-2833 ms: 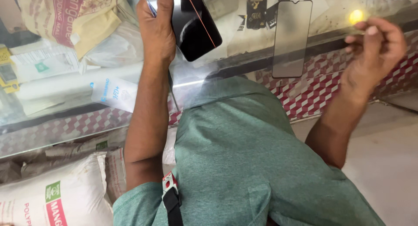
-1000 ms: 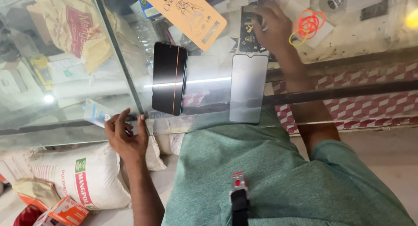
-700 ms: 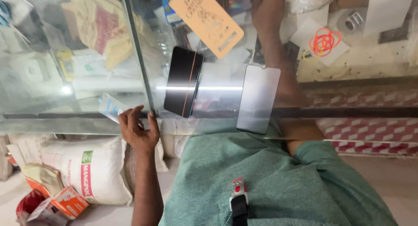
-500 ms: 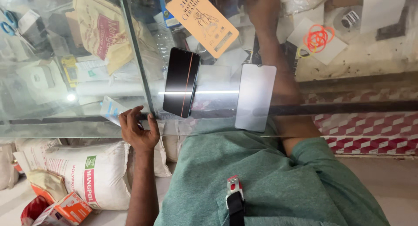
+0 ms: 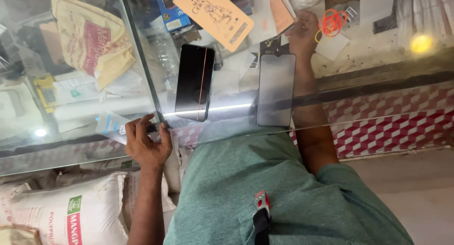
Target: The person removes a screen protector from its packaging and applies it to a smartphone. They align the protector, smooth it onto the screen, and peel off the protective film.
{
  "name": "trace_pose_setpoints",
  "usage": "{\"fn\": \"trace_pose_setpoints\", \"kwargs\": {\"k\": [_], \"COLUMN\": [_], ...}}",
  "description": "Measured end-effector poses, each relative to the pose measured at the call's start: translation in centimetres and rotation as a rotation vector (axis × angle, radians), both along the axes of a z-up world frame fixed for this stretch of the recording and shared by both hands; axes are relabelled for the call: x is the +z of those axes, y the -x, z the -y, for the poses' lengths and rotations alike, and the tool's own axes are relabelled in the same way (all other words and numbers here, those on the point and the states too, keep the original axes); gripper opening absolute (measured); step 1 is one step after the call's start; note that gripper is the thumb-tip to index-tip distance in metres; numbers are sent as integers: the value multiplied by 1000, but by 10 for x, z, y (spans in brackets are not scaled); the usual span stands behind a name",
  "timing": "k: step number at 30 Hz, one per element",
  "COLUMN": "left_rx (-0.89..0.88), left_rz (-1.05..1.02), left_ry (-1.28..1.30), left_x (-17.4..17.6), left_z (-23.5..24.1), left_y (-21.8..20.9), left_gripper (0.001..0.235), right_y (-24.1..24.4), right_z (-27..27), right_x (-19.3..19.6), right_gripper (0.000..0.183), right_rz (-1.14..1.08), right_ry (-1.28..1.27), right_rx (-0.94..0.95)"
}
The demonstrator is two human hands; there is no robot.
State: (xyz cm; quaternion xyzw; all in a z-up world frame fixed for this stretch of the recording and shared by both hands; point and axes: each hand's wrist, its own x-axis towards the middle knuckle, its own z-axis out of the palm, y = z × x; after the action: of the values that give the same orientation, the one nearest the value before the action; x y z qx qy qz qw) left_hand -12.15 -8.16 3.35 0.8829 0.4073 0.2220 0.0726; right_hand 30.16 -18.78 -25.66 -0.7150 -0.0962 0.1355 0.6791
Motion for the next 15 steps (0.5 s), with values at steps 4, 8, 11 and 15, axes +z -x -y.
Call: {"fn": "trace_pose_setpoints", "kwargs": {"k": [4,8,11,15], "left_rx": [-4,-13,-11,11], "left_rz": [-6,9,5,-42], "left_ry": [14,36,40,110], "left_x": [1,1,3,10], "left_z": [-1,-2,-3,-8], "left_y": [1,3,5,1], "left_gripper": [27,30,31,32], "right_y": [14,11,8,7], "right_z": [-12,-18,-8,27], "right_x": [2,-5,-3,12], "right_gripper": [33,36,19,9], "right_rz": [373,210,63,386], "right_ry": [59,282,257,232], "right_rx": [-67,-36,42,-19]}}
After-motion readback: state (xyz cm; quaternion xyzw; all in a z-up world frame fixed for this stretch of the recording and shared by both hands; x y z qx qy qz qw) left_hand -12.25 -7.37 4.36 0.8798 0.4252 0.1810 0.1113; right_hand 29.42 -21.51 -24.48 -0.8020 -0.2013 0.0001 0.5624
